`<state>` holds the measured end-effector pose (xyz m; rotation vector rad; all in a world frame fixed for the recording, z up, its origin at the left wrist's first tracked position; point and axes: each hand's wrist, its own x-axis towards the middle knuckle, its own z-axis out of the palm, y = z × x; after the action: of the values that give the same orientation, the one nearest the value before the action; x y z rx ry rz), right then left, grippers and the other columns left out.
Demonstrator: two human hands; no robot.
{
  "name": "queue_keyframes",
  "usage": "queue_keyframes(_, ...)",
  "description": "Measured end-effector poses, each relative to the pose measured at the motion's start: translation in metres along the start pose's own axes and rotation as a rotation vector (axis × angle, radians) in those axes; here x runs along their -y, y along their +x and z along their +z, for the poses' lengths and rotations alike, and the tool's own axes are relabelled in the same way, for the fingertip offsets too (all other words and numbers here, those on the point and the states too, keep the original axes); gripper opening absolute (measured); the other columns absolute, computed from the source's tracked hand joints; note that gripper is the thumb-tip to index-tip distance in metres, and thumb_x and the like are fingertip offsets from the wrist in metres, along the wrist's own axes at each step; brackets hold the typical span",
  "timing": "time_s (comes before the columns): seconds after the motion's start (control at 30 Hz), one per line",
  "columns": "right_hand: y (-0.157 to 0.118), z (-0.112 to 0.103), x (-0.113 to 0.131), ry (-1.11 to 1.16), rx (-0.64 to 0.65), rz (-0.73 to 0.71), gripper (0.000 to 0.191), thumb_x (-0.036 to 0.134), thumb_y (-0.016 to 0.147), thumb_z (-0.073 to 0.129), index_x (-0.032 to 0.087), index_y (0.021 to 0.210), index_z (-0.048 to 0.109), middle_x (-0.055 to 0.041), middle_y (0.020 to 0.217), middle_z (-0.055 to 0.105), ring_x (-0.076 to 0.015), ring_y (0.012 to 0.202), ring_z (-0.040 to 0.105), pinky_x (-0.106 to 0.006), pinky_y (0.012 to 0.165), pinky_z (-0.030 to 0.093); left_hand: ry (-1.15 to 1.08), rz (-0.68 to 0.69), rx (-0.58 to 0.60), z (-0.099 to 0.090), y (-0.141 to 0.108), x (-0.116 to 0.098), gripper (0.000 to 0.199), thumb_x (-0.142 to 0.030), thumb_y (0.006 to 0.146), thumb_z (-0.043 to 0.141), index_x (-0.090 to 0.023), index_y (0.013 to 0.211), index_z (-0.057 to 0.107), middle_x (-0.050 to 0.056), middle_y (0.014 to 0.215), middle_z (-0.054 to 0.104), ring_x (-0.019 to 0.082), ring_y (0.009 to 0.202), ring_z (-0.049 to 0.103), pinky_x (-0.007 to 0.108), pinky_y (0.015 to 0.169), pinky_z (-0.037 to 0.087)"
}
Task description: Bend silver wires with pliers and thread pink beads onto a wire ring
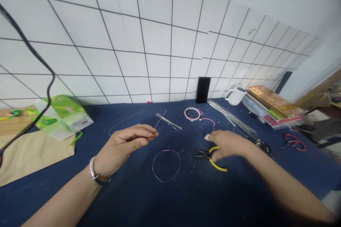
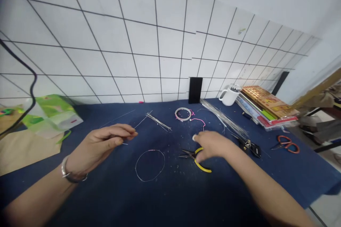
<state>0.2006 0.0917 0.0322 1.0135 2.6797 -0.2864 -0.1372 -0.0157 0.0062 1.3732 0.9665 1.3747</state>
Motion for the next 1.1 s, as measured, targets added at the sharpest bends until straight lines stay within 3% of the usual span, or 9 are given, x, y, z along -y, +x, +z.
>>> queue_keyframes(0.03, -0.012, 0.012, 0.007, -0.032, -0.039, 0.013, 0.073, 0.053, 0.052, 0.071, 0.017, 0.113, 0.054, -0.0163, 0.116, 0.052, -0.034, 0.103, 0.048, -0.038, 0.076, 0.041, -0.005, 0.0, -0.013, 0.002, 0.0, 0.0, 0.017, -0.012, 0.074, 0.062, -0.019, 0.088, 0.068, 0.008, 0.106, 0.059, 0.021, 0.094, 0.059, 0.033, 0.082, 0.05)
queue_keyframes(0.1, -0.033, 0.036, 0.018, -0.048, -0.122, 0.025, 0.068, 0.05, 0.062, 0.065, 0.018, 0.12, 0.049, -0.0168, 0.127, 0.042, -0.0352, 0.113, 0.04, -0.042, 0.082, 0.039, -0.022, 0.003, -0.039, 0.005, 0.0, 0.0, 0.016, -0.014, 0.075, 0.061, -0.019, 0.088, 0.068, 0.009, 0.108, 0.059, 0.023, 0.098, 0.058, 0.036, 0.084, 0.049)
queue_keyframes(0.27, -0.057, 0.085, 0.037, -0.047, -0.357, 0.117, 0.034, 0.022, 0.078, 0.047, 0.017, 0.111, 0.054, -0.0154, 0.108, 0.051, -0.0281, 0.096, 0.049, -0.043, 0.079, 0.042, 0.006, 0.045, -0.126, 0.014, -0.003, -0.005, 0.012, -0.019, 0.074, 0.062, -0.018, 0.085, 0.069, 0.008, 0.106, 0.06, 0.022, 0.094, 0.059, 0.038, 0.082, 0.051)
queue_keyframes(0.37, -0.055, 0.096, 0.04, 0.011, -0.435, 0.175, 0.025, 0.018, 0.08, 0.041, 0.016, 0.1, 0.056, -0.0156, 0.099, 0.052, -0.027, 0.089, 0.05, -0.041, 0.073, 0.044, -0.014, 0.071, -0.112, 0.02, -0.006, -0.008, 0.01, -0.019, 0.074, 0.062, -0.016, 0.081, 0.068, 0.008, 0.101, 0.061, 0.021, 0.09, 0.06, 0.037, 0.08, 0.051)
queue_keyframes(0.57, -0.043, 0.053, 0.044, 0.507, -0.346, 0.059, 0.018, 0.036, 0.084, 0.043, 0.023, 0.089, 0.054, -0.0056, 0.084, 0.053, -0.0208, 0.079, 0.05, -0.035, 0.071, 0.043, -0.075, 0.025, -0.136, 0.034, -0.012, -0.009, 0.006, -0.018, 0.069, 0.067, -0.015, 0.073, 0.064, 0.006, 0.093, 0.059, 0.016, 0.079, 0.06, 0.03, 0.072, 0.05)
queue_keyframes(0.73, -0.007, 0.016, 0.068, 0.901, -0.344, 0.012, 0.028, 0.046, 0.083, 0.044, 0.02, 0.082, 0.053, -0.0001, 0.076, 0.05, -0.0141, 0.069, 0.046, -0.028, 0.063, 0.04, 0.129, 0.041, 0.039, 0.045, -0.015, -0.013, 0.006, -0.019, 0.071, 0.066, -0.014, 0.068, 0.064, 0.005, 0.083, 0.06, 0.013, 0.073, 0.057, 0.026, 0.067, 0.046)
queue_keyframes(0.83, 0.022, 0.008, 0.082, 1.204, -0.326, -0.002, 0.03, 0.047, 0.081, 0.048, 0.018, 0.082, 0.053, -0.0004, 0.075, 0.052, -0.0127, 0.066, 0.048, -0.025, 0.057, 0.039, 0.217, 0.066, 0.155, 0.05, -0.016, -0.017, 0.007, -0.02, 0.075, 0.063, -0.015, 0.07, 0.065, 0.006, 0.081, 0.061, 0.014, 0.074, 0.057, 0.027, 0.069, 0.045)
queue_keyframes(0.97, 0.051, 0.007, 0.091, 1.71, -0.47, -0.008, 0.028, 0.04, 0.075, 0.061, 0.018, 0.09, 0.052, -0.0026, 0.084, 0.055, -0.013, 0.07, 0.052, -0.025, 0.057, 0.041, 0.256, 0.067, 0.231, 0.054, -0.015, -0.016, 0.009, -0.02, 0.076, 0.061, -0.015, 0.07, 0.065, 0.006, 0.081, 0.062, 0.014, 0.074, 0.058, 0.026, 0.069, 0.045)
queue_keyframes(1.1, 0.062, 0.012, 0.092, 1.914, -0.51, -0.074, 0.028, 0.03, 0.069, 0.068, 0.018, 0.089, 0.052, 0.0, 0.074, 0.054, -0.0103, 0.062, 0.05, -0.023, 0.053, 0.039, 0.268, 0.028, 0.292, 0.059, -0.014, -0.007, 0.01, -0.02, 0.076, 0.061, -0.015, 0.068, 0.064, 0.006, 0.078, 0.061, 0.013, 0.074, 0.057, 0.026, 0.068, 0.045)
